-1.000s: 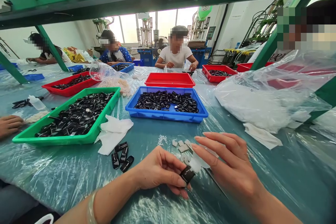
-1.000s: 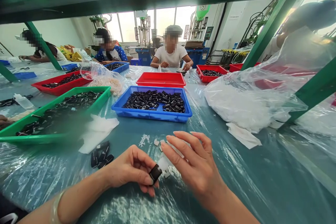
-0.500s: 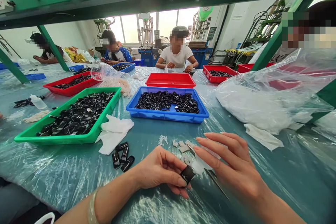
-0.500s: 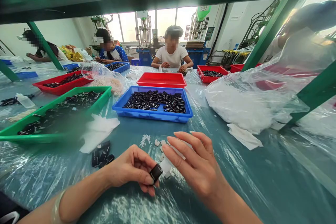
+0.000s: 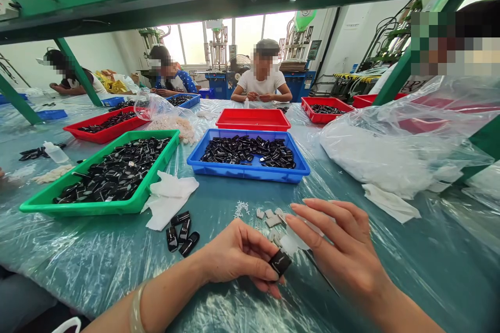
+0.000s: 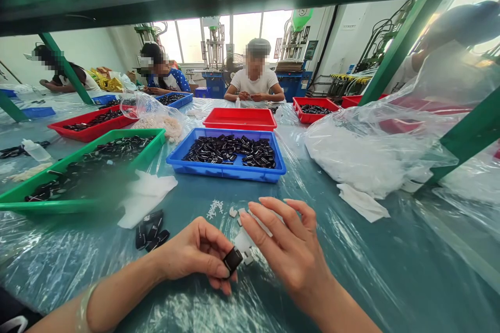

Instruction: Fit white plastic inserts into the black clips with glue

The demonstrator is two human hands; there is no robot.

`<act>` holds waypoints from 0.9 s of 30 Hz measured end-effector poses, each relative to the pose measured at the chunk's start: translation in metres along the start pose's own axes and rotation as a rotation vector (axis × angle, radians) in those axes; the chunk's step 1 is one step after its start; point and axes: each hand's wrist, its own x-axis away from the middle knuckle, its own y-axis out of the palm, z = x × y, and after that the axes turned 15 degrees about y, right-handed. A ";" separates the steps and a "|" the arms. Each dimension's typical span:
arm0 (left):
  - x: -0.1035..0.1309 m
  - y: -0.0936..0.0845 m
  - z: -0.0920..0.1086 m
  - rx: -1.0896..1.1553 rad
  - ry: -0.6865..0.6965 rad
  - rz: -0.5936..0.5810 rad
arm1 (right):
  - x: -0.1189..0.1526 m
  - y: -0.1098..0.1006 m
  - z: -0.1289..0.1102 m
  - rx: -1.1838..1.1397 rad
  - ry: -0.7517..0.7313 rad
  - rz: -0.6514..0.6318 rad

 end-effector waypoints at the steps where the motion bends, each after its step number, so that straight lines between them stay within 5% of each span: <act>1: 0.000 0.000 0.000 0.002 0.002 0.005 | -0.001 0.000 0.000 -0.004 -0.002 0.002; 27: 0.001 -0.003 0.001 -0.028 0.013 0.027 | -0.002 -0.004 0.008 -0.032 -0.040 -0.044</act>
